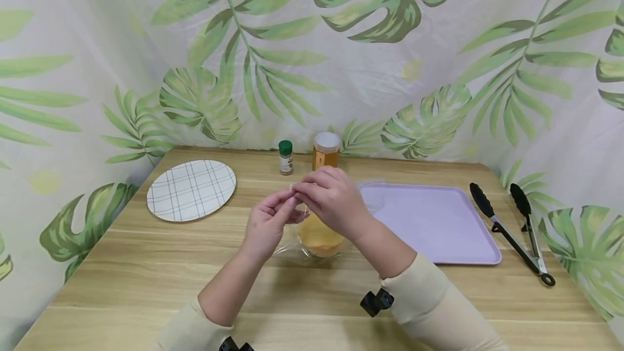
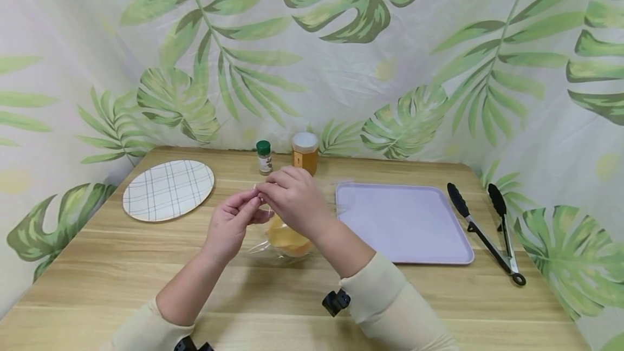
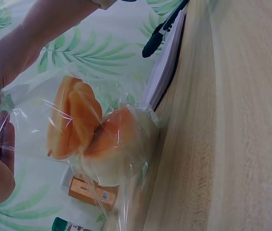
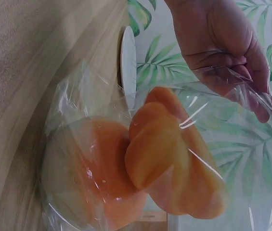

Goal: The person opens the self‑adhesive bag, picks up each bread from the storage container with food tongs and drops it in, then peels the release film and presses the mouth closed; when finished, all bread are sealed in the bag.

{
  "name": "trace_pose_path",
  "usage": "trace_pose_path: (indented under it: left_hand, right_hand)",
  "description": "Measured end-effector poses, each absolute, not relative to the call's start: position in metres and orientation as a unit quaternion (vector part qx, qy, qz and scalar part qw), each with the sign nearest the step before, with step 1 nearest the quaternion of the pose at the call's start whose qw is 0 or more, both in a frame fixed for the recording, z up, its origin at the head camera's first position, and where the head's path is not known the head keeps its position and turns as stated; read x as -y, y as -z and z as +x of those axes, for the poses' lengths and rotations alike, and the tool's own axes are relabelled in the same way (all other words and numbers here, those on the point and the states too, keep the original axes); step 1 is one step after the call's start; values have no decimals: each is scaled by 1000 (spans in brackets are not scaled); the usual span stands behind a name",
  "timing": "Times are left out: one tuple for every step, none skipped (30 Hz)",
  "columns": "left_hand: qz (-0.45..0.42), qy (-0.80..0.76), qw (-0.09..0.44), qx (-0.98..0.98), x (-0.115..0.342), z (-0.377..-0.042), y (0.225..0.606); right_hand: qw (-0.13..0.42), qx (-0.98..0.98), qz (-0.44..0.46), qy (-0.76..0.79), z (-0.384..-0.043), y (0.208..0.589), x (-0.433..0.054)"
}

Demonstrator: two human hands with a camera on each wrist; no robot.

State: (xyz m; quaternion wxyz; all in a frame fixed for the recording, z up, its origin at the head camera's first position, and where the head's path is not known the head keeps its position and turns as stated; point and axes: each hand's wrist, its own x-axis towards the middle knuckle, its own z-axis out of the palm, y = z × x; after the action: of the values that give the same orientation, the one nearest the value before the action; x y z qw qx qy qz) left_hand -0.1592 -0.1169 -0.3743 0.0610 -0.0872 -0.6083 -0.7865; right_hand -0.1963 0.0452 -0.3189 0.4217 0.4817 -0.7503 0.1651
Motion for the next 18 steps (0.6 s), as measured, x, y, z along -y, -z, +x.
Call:
trace_pose_path:
  left_hand:
    - [-91,786,62,608,117,-159,375]
    - [-94,786,63,608,116,-160,375]
    - [-96,785,65,608,116,-160,376]
    - [-97,784,65,610,116,-160,376]
    - [-99,782,64,612,116,-160,376]
    - [-102,779,64,615,116,-160,376]
    - [-103,775,64,620,116,-160,376]
    - [-103,770,63,626,116,-160,376]
    - [-105,766,63,632,116,-160,376]
    - [-106,762,63,636,117,-160,376]
    - [-108,760,62,638,117,-160,376]
    - [-113,758,62,639,117,-160,376]
    - [-118,757,63,639,117,-160,376]
    - [-125,757,65,638,118,-160,377]
    - [-131,758,66,636,118,-160,377]
    - [-140,758,68,633,118,-160,378]
    - [-149,759,70,630,118,-160,378]
    - [-157,758,72,628,118,-160,379]
  right_hand:
    - [424,749,483,-159,-197,319,-45]
    - [428,748,484,-152,-198,319,-46]
    - [432,746,486,-145,-198,319,-46]
    - [437,743,488,-136,-198,318,-46]
    - [443,741,489,-127,-198,318,-46]
    - [448,738,491,-119,-198,318,-46]
    - [452,735,493,-111,-198,318,-46]
    - [456,732,495,-105,-198,318,-46]
    - [460,730,496,-98,-198,318,-46]
    - [463,728,497,-91,-198,318,-47]
    - [466,726,498,-86,-198,319,-47]
    - [467,725,499,-81,-198,319,-48]
    - [468,725,500,-77,-197,319,-48]
    - [468,725,501,-74,-197,320,-48]
    - [466,725,501,-73,-197,320,-49]
    - [464,726,502,-74,-197,321,-49]
    - [461,727,503,-77,-197,321,-50]
    - [458,729,503,-80,-198,321,-50]
